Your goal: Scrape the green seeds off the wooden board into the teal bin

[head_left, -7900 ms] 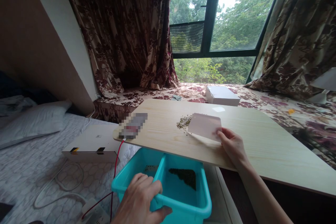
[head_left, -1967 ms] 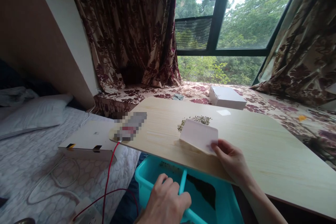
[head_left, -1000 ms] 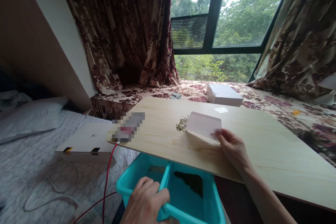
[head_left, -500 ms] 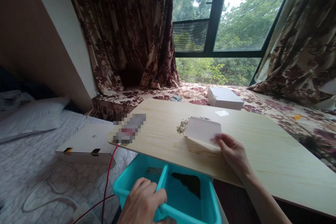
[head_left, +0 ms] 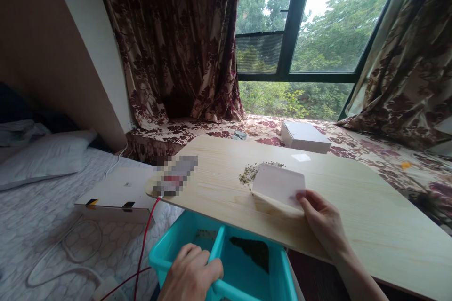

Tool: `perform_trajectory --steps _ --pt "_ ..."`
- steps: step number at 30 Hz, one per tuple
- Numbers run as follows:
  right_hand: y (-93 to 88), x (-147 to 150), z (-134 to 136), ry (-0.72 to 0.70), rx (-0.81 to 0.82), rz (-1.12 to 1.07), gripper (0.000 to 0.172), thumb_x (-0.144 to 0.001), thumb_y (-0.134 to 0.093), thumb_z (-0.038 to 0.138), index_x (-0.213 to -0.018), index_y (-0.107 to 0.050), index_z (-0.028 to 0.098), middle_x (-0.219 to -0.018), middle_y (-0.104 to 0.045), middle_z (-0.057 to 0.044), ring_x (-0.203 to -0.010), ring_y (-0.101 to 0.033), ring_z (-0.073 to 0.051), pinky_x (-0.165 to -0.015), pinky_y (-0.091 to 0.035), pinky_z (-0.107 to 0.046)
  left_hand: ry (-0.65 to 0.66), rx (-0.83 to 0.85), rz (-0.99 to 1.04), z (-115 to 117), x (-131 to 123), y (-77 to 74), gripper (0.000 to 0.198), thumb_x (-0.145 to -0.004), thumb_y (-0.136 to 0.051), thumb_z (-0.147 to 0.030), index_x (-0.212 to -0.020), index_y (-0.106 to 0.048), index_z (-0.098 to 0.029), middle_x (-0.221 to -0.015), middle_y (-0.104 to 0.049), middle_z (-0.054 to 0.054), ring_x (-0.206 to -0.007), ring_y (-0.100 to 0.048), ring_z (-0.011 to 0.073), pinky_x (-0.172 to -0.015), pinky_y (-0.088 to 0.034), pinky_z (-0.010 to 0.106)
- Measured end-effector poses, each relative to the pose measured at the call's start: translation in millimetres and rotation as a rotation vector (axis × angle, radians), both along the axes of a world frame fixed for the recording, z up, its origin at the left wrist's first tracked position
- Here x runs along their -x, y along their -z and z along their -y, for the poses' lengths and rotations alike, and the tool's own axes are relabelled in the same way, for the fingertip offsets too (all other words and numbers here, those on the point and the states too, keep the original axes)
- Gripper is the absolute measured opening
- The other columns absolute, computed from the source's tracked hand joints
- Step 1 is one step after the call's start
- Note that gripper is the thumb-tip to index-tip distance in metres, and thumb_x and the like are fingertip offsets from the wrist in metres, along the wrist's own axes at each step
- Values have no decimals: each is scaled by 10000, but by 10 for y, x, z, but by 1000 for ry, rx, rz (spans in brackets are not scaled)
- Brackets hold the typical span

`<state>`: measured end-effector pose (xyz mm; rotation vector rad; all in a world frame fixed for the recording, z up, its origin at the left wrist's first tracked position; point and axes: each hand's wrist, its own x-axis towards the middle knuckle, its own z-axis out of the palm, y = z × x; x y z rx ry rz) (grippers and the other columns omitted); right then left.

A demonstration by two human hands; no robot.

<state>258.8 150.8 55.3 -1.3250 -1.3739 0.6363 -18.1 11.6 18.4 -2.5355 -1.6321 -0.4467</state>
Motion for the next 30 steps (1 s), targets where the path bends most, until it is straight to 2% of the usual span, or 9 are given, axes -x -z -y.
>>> perform_trajectory --steps 6,14,23,30 --pt "9 16 -40 -22 1 -18 212 -685 -615 359 -780 -710 195 -817 -764 -55 -743 -689 -230 -685 -532 -313 -11 6 20 -5 13 8 305 -647 -754 -409 -704 -512 -231 -645 -482 -48 -629 -483 168 -718 -379 306" --pt "-11 30 -1 -41 17 -43 196 -687 -621 353 -769 -704 196 -731 -748 -43 -740 -690 -229 -686 -535 -307 -41 25 26 8 1 -36 319 -623 -800 -393 -705 -542 -224 -662 -518 -43 -657 -514 175 -731 -373 315" --pt "7 43 -10 -105 -20 -16 181 -696 -620 359 -744 -703 206 -745 -754 -45 -706 -694 -216 -642 -540 -293 -26 182 40 11 39 -122 334 -685 -797 -429 -743 -545 -217 -714 -559 -39 -708 -553 192 -672 -353 293" --pt "6 35 6 -87 -9 -9 176 -692 -620 341 -751 -708 202 -755 -755 -45 -702 -688 -213 -643 -533 -289 -25 189 11 16 8 -172 309 -684 -792 -404 -727 -556 -210 -707 -569 -32 -703 -559 195 -656 -358 289"
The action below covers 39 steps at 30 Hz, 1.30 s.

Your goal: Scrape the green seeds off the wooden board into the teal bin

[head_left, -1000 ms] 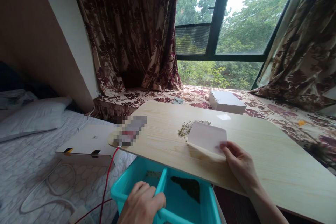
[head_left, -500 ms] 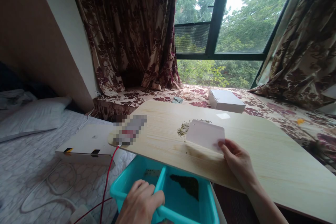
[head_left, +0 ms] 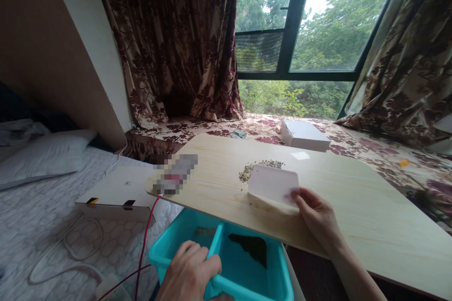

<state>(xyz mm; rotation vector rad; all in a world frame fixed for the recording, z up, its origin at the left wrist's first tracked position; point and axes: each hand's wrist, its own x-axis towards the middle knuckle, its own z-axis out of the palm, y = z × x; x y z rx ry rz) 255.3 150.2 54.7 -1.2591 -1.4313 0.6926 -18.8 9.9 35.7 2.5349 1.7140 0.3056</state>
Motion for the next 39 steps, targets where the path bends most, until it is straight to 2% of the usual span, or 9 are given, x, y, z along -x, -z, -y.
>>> perform_trajectory --steps 6,14,18,23,30,39 --pt "-44 23 -17 27 30 -12 205 -681 -626 374 -754 -702 198 -708 -737 -41 -720 -678 -221 -645 -528 -292 -25 41 7 14 49 -6 308 -682 -802 -387 -755 -567 -203 -734 -578 -20 -732 -575 211 -662 -364 299" --pt "-43 225 -124 -85 39 -8 190 -697 -600 367 -734 -683 200 -698 -727 -39 -688 -660 -207 -614 -512 -284 -37 33 -3 6 108 37 307 -684 -802 -388 -743 -559 -210 -726 -577 -32 -726 -570 198 -689 -372 304" --pt "-9 246 -143 -107 21 12 191 -700 -596 359 -736 -687 195 -755 -742 -50 -712 -661 -207 -651 -508 -287 -83 81 -10 11 78 -3 314 -635 -831 -357 -719 -576 -193 -716 -590 -16 -727 -580 214 -655 -365 303" --pt "-27 216 -133 -100 53 -4 184 -700 -602 361 -744 -679 200 -723 -734 -45 -712 -666 -216 -612 -503 -285 -110 92 32 23 71 -63 283 -636 -826 -297 -708 -576 -184 -715 -587 -12 -746 -584 221 -662 -358 309" --pt "-4 246 -190 -96 40 3 202 -709 -595 357 -750 -681 179 -752 -737 -62 -723 -663 -209 -644 -501 -289 -126 39 105 45 84 12 321 -606 -852 -304 -707 -569 -192 -699 -556 -28 -730 -553 211 -705 -345 331" --pt "-29 124 -98 -93 56 -10 225 -700 -619 379 -777 -689 179 -735 -731 -50 -682 -651 -187 -598 -501 -271 -139 78 173 58 8 -160 278 -675 -821 -278 -705 -556 -198 -698 -517 -39 -750 -513 199 -739 -318 330"
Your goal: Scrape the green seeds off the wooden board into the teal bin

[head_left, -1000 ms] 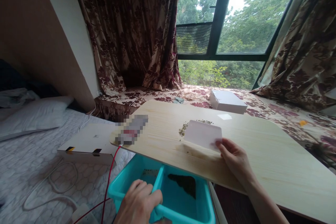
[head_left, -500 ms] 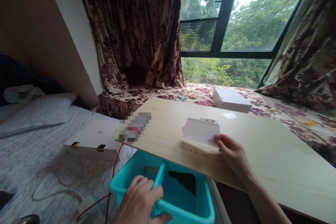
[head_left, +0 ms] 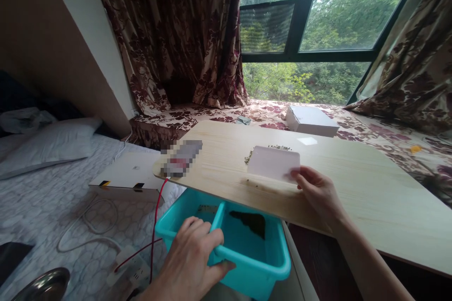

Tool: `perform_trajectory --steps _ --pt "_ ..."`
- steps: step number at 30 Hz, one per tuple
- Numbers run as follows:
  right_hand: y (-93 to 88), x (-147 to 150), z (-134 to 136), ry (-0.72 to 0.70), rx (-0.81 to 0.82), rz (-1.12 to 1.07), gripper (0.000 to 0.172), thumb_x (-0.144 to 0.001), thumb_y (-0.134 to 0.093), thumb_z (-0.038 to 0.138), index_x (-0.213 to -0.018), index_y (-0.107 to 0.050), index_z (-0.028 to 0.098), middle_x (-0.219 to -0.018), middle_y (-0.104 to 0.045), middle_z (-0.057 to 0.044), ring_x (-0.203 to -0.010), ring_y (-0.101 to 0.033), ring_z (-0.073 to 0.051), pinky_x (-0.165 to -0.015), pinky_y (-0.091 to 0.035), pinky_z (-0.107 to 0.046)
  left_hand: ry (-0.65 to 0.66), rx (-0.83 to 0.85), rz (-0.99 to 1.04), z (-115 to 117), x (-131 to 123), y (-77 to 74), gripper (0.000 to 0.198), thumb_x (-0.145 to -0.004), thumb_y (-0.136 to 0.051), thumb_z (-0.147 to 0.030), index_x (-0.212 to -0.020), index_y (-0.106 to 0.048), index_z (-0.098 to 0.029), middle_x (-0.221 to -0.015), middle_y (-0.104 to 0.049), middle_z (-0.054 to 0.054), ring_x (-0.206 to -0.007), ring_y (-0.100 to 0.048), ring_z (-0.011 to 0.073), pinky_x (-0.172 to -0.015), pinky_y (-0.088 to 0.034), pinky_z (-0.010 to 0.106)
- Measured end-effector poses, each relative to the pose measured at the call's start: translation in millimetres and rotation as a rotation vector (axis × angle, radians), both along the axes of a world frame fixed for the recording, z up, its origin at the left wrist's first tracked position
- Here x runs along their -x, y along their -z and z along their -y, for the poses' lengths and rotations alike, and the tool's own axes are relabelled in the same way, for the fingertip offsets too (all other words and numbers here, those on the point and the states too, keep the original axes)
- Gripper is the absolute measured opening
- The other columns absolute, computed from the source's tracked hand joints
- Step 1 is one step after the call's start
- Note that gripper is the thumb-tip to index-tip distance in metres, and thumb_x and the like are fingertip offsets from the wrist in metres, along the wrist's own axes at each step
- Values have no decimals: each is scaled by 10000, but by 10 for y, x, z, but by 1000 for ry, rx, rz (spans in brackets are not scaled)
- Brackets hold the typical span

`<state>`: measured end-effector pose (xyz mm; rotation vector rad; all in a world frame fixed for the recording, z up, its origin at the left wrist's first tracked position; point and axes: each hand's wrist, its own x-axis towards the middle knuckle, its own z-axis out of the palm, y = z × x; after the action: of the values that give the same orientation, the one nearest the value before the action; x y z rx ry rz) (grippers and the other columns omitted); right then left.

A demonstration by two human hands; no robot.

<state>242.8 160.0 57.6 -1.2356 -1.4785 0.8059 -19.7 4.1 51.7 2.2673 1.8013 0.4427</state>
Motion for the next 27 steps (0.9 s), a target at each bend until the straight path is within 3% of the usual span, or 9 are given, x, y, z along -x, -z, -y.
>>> perform_trajectory --steps 10,16,18,22,27 --pt "18 -31 180 -49 34 45 199 -682 -662 388 -720 -704 197 -724 -731 -33 -714 -665 -197 -658 -524 -265 15 5 6 0 -15 4 253 -691 -794 -260 -700 -548 -203 -690 -511 -39 -748 -513 198 -741 -317 329" --pt "36 -207 414 -163 138 75 293 -670 -693 471 -753 -739 194 -714 -728 -40 -624 -647 -186 -530 -512 -239 4 38 21 12 -33 -41 273 -687 -805 -274 -692 -542 -200 -702 -523 -43 -752 -518 189 -733 -318 320" --pt "13 -269 399 -68 110 46 302 -637 -713 475 -745 -739 194 -685 -720 -38 -550 -611 -164 -493 -498 -242 2 41 25 15 -38 -44 291 -669 -823 -289 -699 -548 -202 -706 -523 -43 -755 -518 189 -738 -321 322" --pt "-67 -330 253 252 33 -24 237 -622 -715 398 -760 -730 205 -649 -713 -26 -470 -547 -133 -483 -489 -258 21 16 9 13 -40 -9 310 -653 -835 -305 -707 -548 -203 -705 -528 -46 -759 -520 190 -756 -328 331" --pt "-40 -372 51 373 9 -11 230 -670 -670 364 -821 -736 203 -750 -754 -58 -609 -649 -191 -527 -506 -280 43 -4 -29 -9 -53 36 305 -641 -831 -306 -699 -551 -201 -702 -544 -34 -746 -534 202 -745 -348 342"
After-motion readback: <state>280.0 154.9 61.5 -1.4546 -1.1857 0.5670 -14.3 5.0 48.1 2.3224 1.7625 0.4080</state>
